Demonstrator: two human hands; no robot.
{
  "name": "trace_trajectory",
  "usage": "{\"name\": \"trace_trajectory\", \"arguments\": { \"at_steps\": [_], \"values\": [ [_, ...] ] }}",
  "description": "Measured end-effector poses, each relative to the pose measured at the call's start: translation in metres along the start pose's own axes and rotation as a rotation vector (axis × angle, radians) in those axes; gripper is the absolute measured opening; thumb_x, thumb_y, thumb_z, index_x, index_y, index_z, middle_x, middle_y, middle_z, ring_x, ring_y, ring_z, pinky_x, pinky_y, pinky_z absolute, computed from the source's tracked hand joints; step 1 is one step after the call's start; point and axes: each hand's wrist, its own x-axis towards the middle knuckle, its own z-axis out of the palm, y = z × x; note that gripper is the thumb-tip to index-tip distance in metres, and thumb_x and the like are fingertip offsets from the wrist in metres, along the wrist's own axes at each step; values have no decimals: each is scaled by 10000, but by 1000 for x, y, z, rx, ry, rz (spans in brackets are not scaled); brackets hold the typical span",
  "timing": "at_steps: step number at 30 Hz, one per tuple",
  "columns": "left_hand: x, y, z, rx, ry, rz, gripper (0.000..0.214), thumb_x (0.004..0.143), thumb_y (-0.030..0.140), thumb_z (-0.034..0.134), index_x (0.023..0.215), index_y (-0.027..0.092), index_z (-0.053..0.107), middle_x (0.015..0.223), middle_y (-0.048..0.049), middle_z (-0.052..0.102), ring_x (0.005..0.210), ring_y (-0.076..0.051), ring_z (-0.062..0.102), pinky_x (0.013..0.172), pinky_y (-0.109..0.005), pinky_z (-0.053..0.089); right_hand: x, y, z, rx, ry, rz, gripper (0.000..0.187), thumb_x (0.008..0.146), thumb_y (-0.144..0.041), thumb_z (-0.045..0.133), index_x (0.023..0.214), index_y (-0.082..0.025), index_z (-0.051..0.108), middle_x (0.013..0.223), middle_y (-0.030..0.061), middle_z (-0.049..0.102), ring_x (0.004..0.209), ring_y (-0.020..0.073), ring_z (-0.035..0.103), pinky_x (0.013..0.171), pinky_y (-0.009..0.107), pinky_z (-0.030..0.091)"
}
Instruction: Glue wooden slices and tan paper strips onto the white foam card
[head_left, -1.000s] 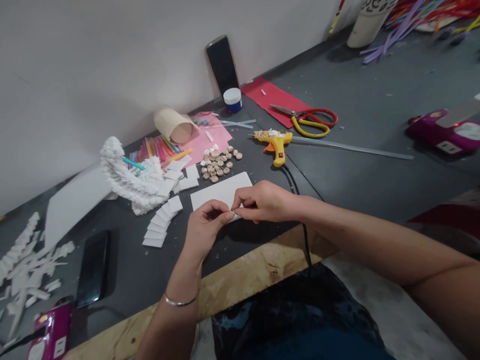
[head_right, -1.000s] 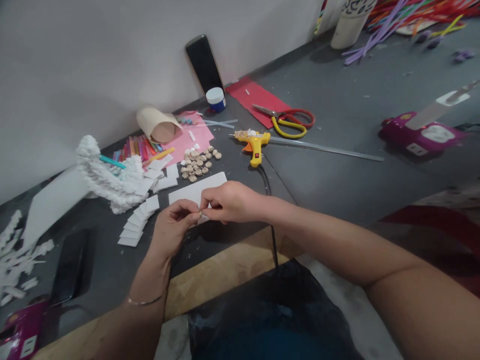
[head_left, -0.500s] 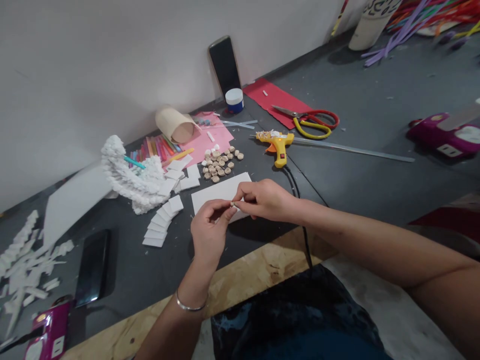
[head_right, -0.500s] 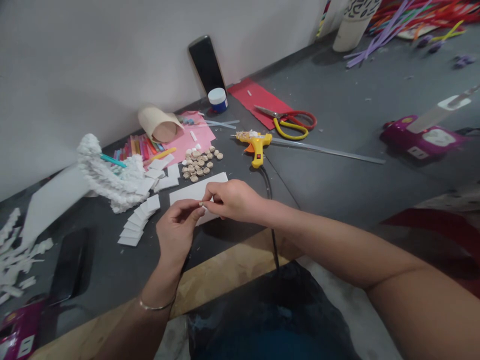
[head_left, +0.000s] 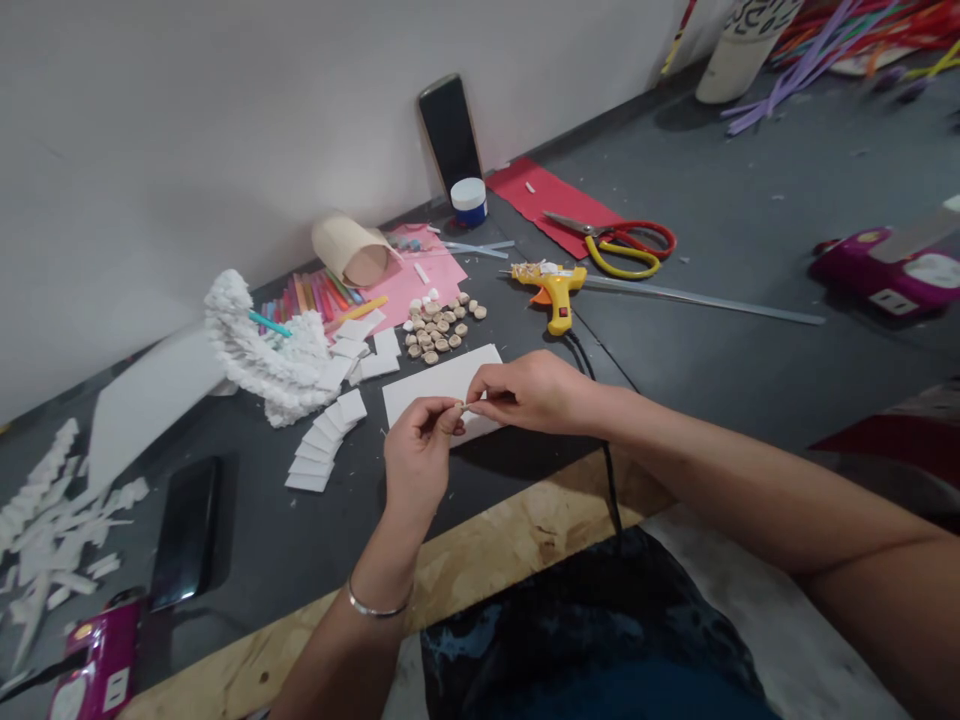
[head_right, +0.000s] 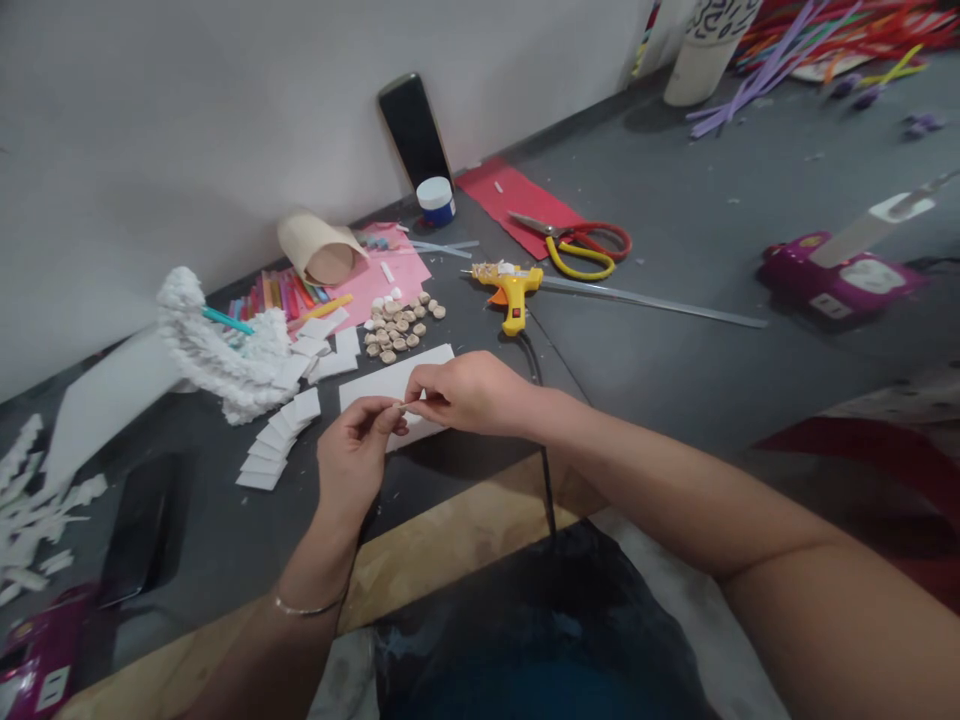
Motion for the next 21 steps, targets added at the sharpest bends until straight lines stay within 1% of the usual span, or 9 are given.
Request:
{"name": "trace_trajectory", "arguments": {
  "at_steps": [4, 6, 8, 12, 17, 19, 21],
  "values": [
    [1, 3, -4, 37, -87, 27, 192, 863, 371, 630, 848, 180, 643, 746, -7, 660, 678, -128, 633, 654, -228, 486, -2, -1, -1, -18, -9, -39, 168, 881, -304, 547, 929, -194, 665, 593, -32, 592, 533, 92, 473, 540, 214, 271],
    [2, 6, -6, 64, -147, 62, 182, 874, 365, 613, 854, 185, 632, 771, -12, 657, 705, -135, 630, 675, -236, 482, -3, -3, -3, 8, -34, -23, 169, 874, -303, 547, 925, -188, 660, 585, -38, 579, 516, 87, 453, 543, 215, 272],
    [2, 8, -9, 94, -181, 100, 175, 883, 359, 599, 846, 190, 625, 782, -15, 651, 722, -140, 622, 688, -244, 475, -2, -5, -4, 42, -54, 1, 161, 863, -297, 555, 911, -184, 658, 576, -44, 565, 501, 80, 430, 545, 216, 271],
    [1, 8, -10, 125, -171, 141, 170, 884, 341, 605, 809, 190, 629, 750, -9, 634, 701, -136, 597, 668, -240, 456, 0, -6, -4, 99, -80, 26, 149, 846, -283, 563, 893, -177, 657, 575, -49, 550, 508, 76, 416, 549, 213, 273],
    [1, 5, -10, 45, -114, 185, 167, 856, 322, 656, 758, 186, 654, 750, -6, 635, 685, -120, 585, 648, -233, 446, 0, -6, -3, 181, -77, 59, 134, 835, -267, 569, 868, -167, 651, 583, -43, 568, 523, 75, 430, 548, 206, 289],
    [2, 4, -12, 20, -126, 156, 170, 833, 327, 683, 742, 185, 664, 736, -6, 637, 683, -122, 585, 650, -235, 450, 0, -7, -3, 198, -82, 50, 125, 834, -259, 570, 868, -165, 646, 602, -39, 592, 532, 74, 448, 553, 202, 297],
    [4, 3, -14, -45, -164, 85, 179, 793, 337, 723, 730, 179, 668, 719, -5, 637, 668, -123, 586, 643, -238, 461, -1, -7, -3, 208, -98, 27, 117, 838, -255, 570, 867, -166, 640, 622, -35, 611, 541, 75, 464, 552, 199, 298]
  ]
}}
